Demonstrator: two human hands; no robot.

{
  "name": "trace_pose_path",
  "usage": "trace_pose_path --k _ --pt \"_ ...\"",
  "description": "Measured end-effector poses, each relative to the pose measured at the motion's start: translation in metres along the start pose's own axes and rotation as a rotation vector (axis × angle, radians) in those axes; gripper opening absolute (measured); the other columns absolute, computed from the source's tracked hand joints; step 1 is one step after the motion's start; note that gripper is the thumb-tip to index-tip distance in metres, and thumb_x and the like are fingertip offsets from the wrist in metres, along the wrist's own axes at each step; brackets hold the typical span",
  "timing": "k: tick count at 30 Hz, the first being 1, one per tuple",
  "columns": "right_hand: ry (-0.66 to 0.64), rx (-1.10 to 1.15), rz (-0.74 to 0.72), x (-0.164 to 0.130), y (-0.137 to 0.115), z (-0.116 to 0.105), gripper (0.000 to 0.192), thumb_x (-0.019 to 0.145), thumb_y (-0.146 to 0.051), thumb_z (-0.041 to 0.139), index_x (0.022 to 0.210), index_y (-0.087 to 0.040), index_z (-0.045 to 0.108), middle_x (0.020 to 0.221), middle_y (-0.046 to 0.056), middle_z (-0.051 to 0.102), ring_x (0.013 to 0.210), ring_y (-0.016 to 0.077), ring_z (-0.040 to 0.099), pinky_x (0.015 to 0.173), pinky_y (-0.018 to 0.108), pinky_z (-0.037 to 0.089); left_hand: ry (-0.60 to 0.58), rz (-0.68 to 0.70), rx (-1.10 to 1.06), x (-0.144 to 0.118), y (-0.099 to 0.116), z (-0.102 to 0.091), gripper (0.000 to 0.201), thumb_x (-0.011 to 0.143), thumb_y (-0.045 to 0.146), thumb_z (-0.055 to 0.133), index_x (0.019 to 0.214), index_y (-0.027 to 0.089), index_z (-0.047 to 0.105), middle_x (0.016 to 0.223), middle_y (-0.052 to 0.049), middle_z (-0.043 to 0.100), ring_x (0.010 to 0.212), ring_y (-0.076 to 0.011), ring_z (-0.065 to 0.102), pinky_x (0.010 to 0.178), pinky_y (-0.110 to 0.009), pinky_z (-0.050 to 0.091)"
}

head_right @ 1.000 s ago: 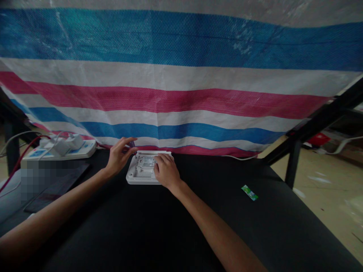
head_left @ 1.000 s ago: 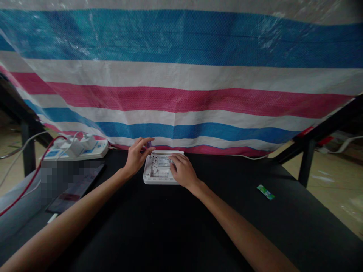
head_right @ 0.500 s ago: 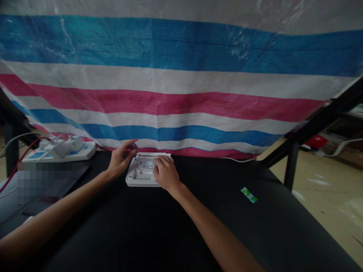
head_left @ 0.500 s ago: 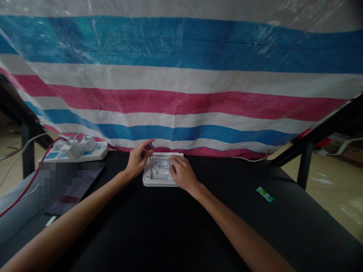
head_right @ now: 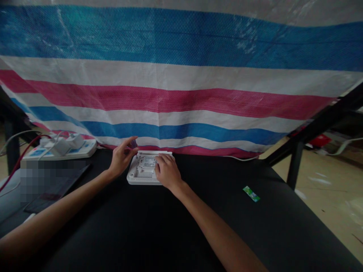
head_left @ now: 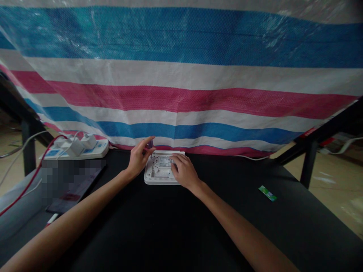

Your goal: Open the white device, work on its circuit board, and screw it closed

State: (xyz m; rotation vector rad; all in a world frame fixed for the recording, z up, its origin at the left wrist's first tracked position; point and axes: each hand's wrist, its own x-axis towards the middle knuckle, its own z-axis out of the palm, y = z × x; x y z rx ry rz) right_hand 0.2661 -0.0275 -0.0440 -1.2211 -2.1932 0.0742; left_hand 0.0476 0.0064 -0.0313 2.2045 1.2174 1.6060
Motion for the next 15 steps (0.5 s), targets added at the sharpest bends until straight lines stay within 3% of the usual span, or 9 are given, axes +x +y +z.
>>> trace_pose_path --k 15 --pt "0.009 -0.005 -0.012 0.0002 -0.0005 -0.0002 0.031 0.09 -0.016 0.051 0.115 -0.011 0.068 0.121 0.015 0.069 0.118 0.0252 0.06 0.109 0.043 0.043 -0.05 0.032 -0.008 0.0018 0.0072 -0.0052 0.04 0.093 0.027 0.058 0.133 0.022 0.057 0.107 -0.006 0.069 0.076 -0.0113 0.064 0.071 -0.025 0.058"
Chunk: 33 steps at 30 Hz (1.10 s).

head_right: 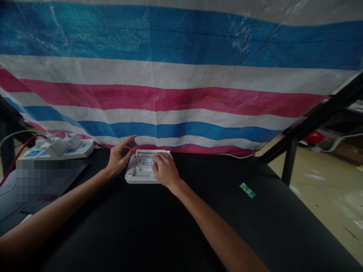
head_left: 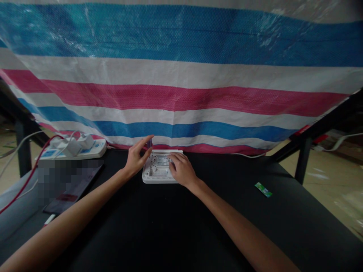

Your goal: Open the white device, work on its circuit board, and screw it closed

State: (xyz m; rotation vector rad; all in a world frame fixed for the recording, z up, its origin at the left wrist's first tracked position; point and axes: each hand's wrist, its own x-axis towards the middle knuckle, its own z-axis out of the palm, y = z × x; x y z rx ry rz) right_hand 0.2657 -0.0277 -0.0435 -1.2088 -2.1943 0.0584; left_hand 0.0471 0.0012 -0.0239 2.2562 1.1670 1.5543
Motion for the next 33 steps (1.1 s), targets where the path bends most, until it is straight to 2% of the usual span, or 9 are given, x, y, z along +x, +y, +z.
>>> trace_pose_path --k 3,6,9,14,20,25,28,33 --pt "0.005 -0.003 -0.002 -0.0003 0.0007 0.0006 0.031 0.089 -0.015 0.051 0.115 -0.012 0.068 0.122 0.014 0.068 0.118 0.0257 0.06 0.108 0.044 0.043 -0.007 -0.007 0.008 0.0 -0.001 -0.0001 0.042 0.094 0.026 0.057 0.135 0.023 0.055 0.112 -0.007 0.068 0.084 -0.0138 0.065 0.074 -0.028 0.058" --pt "0.011 -0.004 -0.005 -0.0005 0.0011 0.001 0.031 0.089 -0.015 0.051 0.115 -0.011 0.068 0.122 0.015 0.068 0.118 0.0263 0.06 0.108 0.044 0.043 -0.006 -0.016 0.024 0.0015 -0.0028 -0.0001 0.042 0.093 0.024 0.057 0.136 0.023 0.054 0.11 -0.006 0.067 0.081 -0.013 0.065 0.07 -0.026 0.058" --pt "0.017 -0.006 -0.006 -0.0005 0.0011 0.0014 0.031 0.089 -0.015 0.051 0.114 -0.01 0.068 0.121 0.015 0.069 0.117 0.0261 0.061 0.108 0.044 0.043 0.013 -0.013 0.06 0.0041 -0.004 -0.0011 0.042 0.092 0.023 0.059 0.134 0.023 0.055 0.099 -0.004 0.064 0.072 -0.011 0.061 0.065 -0.024 0.056" --pt "0.019 -0.004 -0.013 -0.0004 0.0004 0.0007 0.031 0.089 -0.015 0.05 0.115 -0.01 0.068 0.121 0.015 0.069 0.117 0.0262 0.061 0.108 0.043 0.043 0.022 0.013 0.13 0.0071 -0.0036 -0.0036 0.041 0.09 0.026 0.063 0.131 0.023 0.057 0.084 0.0 0.054 0.072 -0.0125 0.057 0.065 -0.025 0.055" --pt "-0.006 -0.007 0.003 0.0005 -0.0022 -0.0032 0.031 0.089 -0.014 0.051 0.115 -0.01 0.068 0.122 0.015 0.068 0.118 0.0254 0.06 0.109 0.042 0.042 0.016 0.032 0.176 0.007 -0.0019 -0.0037 0.04 0.09 0.03 0.065 0.128 0.021 0.058 0.087 -0.001 0.055 0.071 -0.0122 0.058 0.067 -0.026 0.054" --pt "-0.02 -0.003 0.013 0.001 -0.0028 -0.0038 0.031 0.089 -0.014 0.051 0.115 -0.01 0.068 0.122 0.016 0.068 0.118 0.0249 0.06 0.109 0.042 0.042 -0.015 0.036 0.143 0.006 -0.0005 -0.0054 0.038 0.093 0.031 0.06 0.13 0.021 0.056 0.094 -0.003 0.059 0.078 -0.0135 0.06 0.07 -0.027 0.056" --pt "-0.011 -0.002 0.009 0.0004 -0.0019 -0.0028 0.031 0.089 -0.015 0.051 0.115 -0.012 0.068 0.122 0.014 0.069 0.118 0.0249 0.06 0.108 0.042 0.042 -0.034 0.032 0.104 0.0047 0.0009 -0.0069 0.037 0.095 0.029 0.054 0.132 0.021 0.054 0.098 -0.004 0.061 0.079 -0.0137 0.061 0.072 -0.029 0.057" --pt "0.001 0.022 0.005 -0.0003 -0.0011 -0.002 0.031 0.089 -0.015 0.051 0.116 -0.015 0.067 0.122 0.013 0.068 0.117 0.0246 0.06 0.108 0.045 0.043 -0.033 0.038 0.107 0.0041 0.0005 -0.0062 0.038 0.094 0.022 0.054 0.132 0.021 0.055 0.093 -0.002 0.06 0.073 -0.0118 0.061 0.071 -0.028 0.057"
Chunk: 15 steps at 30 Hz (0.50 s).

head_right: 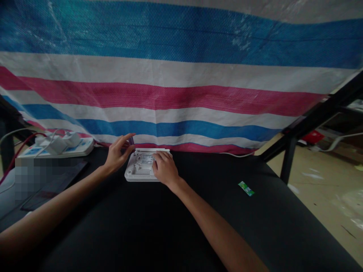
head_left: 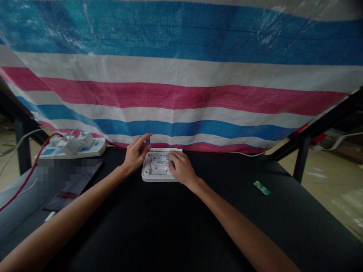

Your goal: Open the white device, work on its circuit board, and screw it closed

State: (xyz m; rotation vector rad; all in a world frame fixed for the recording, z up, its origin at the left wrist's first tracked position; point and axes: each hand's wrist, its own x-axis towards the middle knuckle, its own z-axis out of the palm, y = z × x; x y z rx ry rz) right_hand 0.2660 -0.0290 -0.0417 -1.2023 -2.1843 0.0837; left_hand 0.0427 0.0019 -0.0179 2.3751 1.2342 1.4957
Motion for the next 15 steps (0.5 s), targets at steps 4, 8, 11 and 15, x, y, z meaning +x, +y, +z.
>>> trace_pose_path --k 4,8,11,15 --pt "-0.003 0.001 -0.002 0.0001 -0.0001 -0.0002 0.032 0.089 -0.014 0.05 0.116 -0.014 0.067 0.123 0.014 0.068 0.119 0.0251 0.06 0.108 0.045 0.043 0.011 -0.009 0.013 0.001 -0.0011 0.001 0.038 0.092 0.022 0.057 0.13 0.022 0.055 0.092 -0.001 0.056 0.071 -0.0107 0.059 0.066 -0.025 0.055" --pt "-0.005 -0.015 0.005 0.0 0.0 0.0007 0.031 0.09 -0.016 0.05 0.115 -0.013 0.068 0.123 0.015 0.068 0.119 0.0251 0.059 0.109 0.044 0.042 0.016 -0.014 -0.001 0.0015 0.0 0.0005 0.036 0.092 0.026 0.06 0.128 0.02 0.057 0.097 -0.003 0.055 0.072 -0.0106 0.057 0.064 -0.023 0.054" --pt "-0.004 -0.017 0.005 -0.0002 0.0004 0.0017 0.031 0.09 -0.016 0.05 0.115 -0.011 0.067 0.123 0.016 0.068 0.119 0.0252 0.059 0.109 0.044 0.042 0.007 -0.016 -0.003 0.0017 -0.0001 0.0004 0.036 0.093 0.028 0.059 0.127 0.019 0.058 0.104 -0.006 0.058 0.075 -0.0115 0.057 0.064 -0.022 0.053" --pt "0.004 -0.024 0.001 -0.0005 0.0009 0.0023 0.031 0.09 -0.016 0.05 0.115 -0.013 0.067 0.123 0.014 0.068 0.119 0.0251 0.06 0.108 0.044 0.042 -0.052 -0.027 -0.018 0.003 -0.0002 0.0001 0.038 0.093 0.03 0.059 0.13 0.019 0.056 0.093 -0.004 0.067 0.069 -0.0115 0.059 0.062 -0.022 0.051"
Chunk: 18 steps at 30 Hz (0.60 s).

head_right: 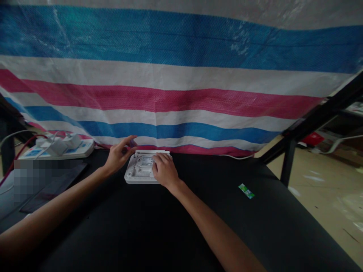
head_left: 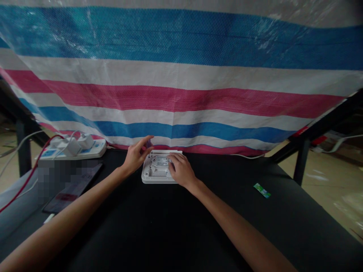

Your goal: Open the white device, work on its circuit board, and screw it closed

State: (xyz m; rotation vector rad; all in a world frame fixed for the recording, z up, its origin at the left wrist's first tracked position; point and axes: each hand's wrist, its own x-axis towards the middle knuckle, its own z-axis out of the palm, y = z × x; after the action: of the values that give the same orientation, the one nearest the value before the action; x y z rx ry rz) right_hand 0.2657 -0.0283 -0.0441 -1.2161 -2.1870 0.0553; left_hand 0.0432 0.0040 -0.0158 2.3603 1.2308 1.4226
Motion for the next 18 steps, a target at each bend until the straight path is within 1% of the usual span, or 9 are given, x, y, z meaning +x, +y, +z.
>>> trace_pose_path --k 3,7,11,18 --pt "-0.004 -0.004 0.003 0.0 -0.0002 -0.0004 0.031 0.09 -0.016 0.05 0.116 -0.014 0.067 0.124 0.014 0.068 0.119 0.0251 0.06 0.108 0.044 0.042 -0.021 -0.01 -0.006 0.001 0.0028 -0.0014 0.038 0.093 0.032 0.059 0.129 0.018 0.057 0.086 -0.002 0.069 0.059 -0.0093 0.057 0.058 -0.021 0.048" --pt "-0.01 -0.002 0.005 0.0003 -0.0013 -0.0017 0.031 0.09 -0.016 0.05 0.116 -0.011 0.067 0.124 0.015 0.068 0.119 0.0259 0.059 0.109 0.044 0.041 -0.028 0.004 -0.027 0.0015 0.0061 -0.0032 0.037 0.095 0.031 0.053 0.13 0.018 0.057 0.083 -0.001 0.07 0.054 -0.0084 0.056 0.057 -0.021 0.049" --pt "-0.01 0.005 0.004 0.0006 -0.0018 -0.0024 0.031 0.09 -0.016 0.05 0.116 -0.014 0.067 0.123 0.014 0.068 0.12 0.0247 0.059 0.108 0.045 0.042 -0.014 -0.017 -0.022 0.0012 0.0031 -0.0023 0.038 0.096 0.028 0.05 0.132 0.018 0.057 0.08 0.0 0.069 0.056 -0.009 0.059 0.059 -0.021 0.049" --pt "-0.017 0.003 0.006 0.0009 -0.0019 -0.0031 0.031 0.09 -0.015 0.05 0.116 -0.013 0.067 0.122 0.014 0.068 0.119 0.025 0.06 0.109 0.043 0.042 -0.008 -0.042 0.028 0.0008 -0.0019 -0.0002 0.039 0.095 0.03 0.054 0.131 0.018 0.057 0.08 -0.001 0.065 0.058 -0.0096 0.058 0.06 -0.021 0.048"
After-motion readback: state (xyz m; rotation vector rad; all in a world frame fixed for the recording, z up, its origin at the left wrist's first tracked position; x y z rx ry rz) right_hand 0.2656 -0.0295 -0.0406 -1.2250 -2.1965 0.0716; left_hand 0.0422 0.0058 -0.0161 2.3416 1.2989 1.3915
